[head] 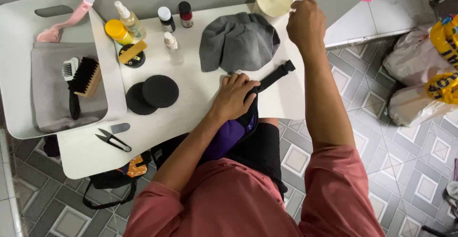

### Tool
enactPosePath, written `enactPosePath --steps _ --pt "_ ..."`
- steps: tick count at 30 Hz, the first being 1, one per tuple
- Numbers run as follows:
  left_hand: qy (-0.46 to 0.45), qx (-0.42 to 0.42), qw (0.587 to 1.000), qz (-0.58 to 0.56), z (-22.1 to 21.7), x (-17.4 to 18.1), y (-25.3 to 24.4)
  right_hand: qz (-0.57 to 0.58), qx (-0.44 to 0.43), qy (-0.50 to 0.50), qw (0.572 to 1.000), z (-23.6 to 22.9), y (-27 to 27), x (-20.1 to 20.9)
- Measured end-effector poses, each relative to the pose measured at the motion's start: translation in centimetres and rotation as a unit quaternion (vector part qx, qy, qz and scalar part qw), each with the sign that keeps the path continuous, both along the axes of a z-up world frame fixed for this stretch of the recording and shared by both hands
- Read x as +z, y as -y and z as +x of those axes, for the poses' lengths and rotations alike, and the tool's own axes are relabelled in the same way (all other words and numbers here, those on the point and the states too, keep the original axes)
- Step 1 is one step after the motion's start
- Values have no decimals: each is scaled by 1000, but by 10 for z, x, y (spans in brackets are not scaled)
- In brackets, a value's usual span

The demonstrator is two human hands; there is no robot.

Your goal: The person is cleaning a black nylon strap using a cleaning solution, a brush, and a microfiber cloth.

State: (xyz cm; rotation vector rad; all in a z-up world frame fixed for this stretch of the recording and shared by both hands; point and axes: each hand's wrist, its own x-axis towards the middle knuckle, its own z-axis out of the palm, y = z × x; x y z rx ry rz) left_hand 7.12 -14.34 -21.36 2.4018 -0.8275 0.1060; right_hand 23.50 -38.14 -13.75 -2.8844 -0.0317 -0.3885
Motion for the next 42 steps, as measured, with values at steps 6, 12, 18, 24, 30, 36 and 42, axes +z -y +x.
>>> enactPosePath --steps 6,12,18,24,30,36,42 --pt "8 -4 1000 16 1 0 0 40 -23 30 998 -63 -6 32" --pt "48 -5 999 -3 -2 4 -2 90 -2 17 996 -81 15 6" --pt "-81 -26 996 2 0 23 -6 160 51 87 982 -155 -1 22" --pt "-78 -22 997 -6 4 14 -3 247 32 -97 964 -234 -17 -12" --pt "-59 -22 998 -14 2 19 -2 178 -67 -74 979 -241 1 -33" --pt "-57 -15 998 -20 5 13 -1 169 -82 -38 981 -233 17 -57" --pt "-56 -11 998 -23 4 13 -1 204 -38 -69 976 -241 9 -52"
